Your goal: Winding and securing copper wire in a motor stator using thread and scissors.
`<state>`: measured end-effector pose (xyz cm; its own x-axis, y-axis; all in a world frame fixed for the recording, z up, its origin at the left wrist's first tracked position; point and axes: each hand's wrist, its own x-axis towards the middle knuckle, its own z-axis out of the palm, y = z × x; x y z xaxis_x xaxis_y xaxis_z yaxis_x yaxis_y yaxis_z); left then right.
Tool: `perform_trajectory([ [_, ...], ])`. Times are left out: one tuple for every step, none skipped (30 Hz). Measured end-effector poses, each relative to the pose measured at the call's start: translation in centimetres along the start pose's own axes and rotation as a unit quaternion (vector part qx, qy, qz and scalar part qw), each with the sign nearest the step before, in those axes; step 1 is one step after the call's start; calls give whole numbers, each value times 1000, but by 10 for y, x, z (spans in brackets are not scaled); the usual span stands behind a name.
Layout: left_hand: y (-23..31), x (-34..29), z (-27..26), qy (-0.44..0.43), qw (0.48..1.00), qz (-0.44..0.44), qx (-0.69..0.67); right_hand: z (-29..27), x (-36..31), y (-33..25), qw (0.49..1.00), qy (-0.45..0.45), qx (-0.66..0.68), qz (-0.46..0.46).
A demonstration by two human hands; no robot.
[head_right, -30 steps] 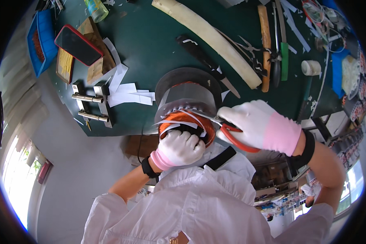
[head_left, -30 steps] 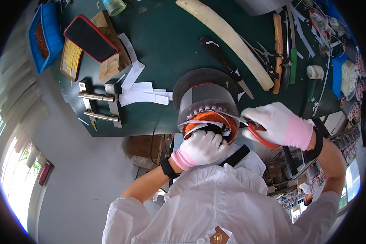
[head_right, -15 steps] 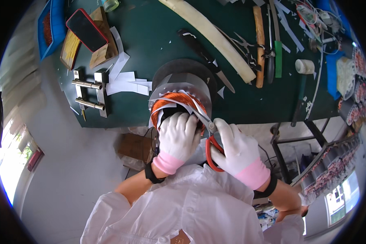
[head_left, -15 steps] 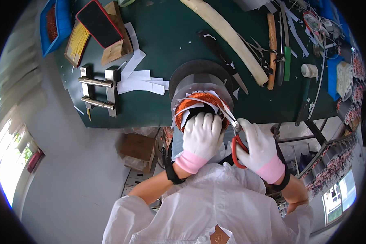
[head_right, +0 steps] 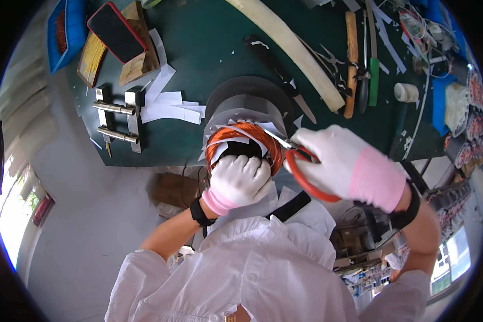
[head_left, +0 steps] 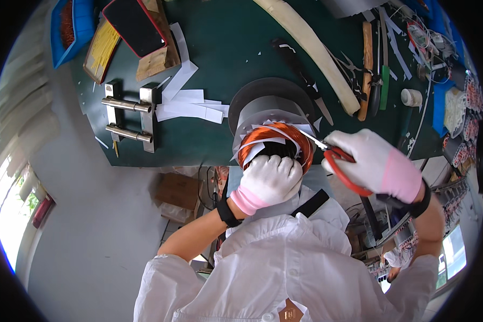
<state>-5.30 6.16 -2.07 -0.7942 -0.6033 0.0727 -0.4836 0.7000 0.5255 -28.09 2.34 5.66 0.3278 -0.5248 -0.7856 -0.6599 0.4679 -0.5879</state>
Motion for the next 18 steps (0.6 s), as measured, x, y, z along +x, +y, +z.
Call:
perform_trajectory([
  [-5,1,-2,-11,999,32,-6,-5,2,4,1000,-13,-9,-18],
  [-8,1,-4,-21,998,64,-12,-1,2,13,999,5,-25,-45],
  [-10,1,-6,-23,997,67,-16,2,1,18,999,6,-22,-41],
  [-11,1,-8,-31,996,78,-19,6,-2,21,999,10,-4,-46],
  [-13,1,-9,-40,995,88,-20,11,-4,26,998,13,14,-53],
  [-15,3,-10,-46,994,98,-23,20,-4,36,997,31,33,-64],
  [-16,3,-11,-47,994,98,-24,28,-6,43,994,51,43,-81],
  [-17,3,-12,-55,993,106,-24,36,-7,47,993,63,50,-88],
  [-18,3,-13,-64,991,114,-24,40,-6,50,991,75,58,-96],
  [-20,4,-14,-67,990,118,-26,41,-4,49,991,77,62,-94],
  [-21,4,-14,-76,989,126,-27,40,0,46,991,81,59,-94],
  [-22,5,-15,-85,987,135,-28,41,2,45,990,85,55,-95],
  [-23,6,-16,-88,986,138,-28,42,4,48,990,87,59,-95],
  [-24,6,-17,-95,985,144,-25,44,6,51,986,98,78,-106],
  [-25,7,-17,-102,983,150,-22,45,7,54,982,110,98,-117],
  [-26,6,-18,-106,983,151,-21,45,4,54,980,118,124,-99],
  [-27,5,-19,-111,981,156,-19,47,0,55,980,118,127,-100],
  [-28,5,-19,-115,980,161,-18,51,-5,56,980,133,116,-97],
])
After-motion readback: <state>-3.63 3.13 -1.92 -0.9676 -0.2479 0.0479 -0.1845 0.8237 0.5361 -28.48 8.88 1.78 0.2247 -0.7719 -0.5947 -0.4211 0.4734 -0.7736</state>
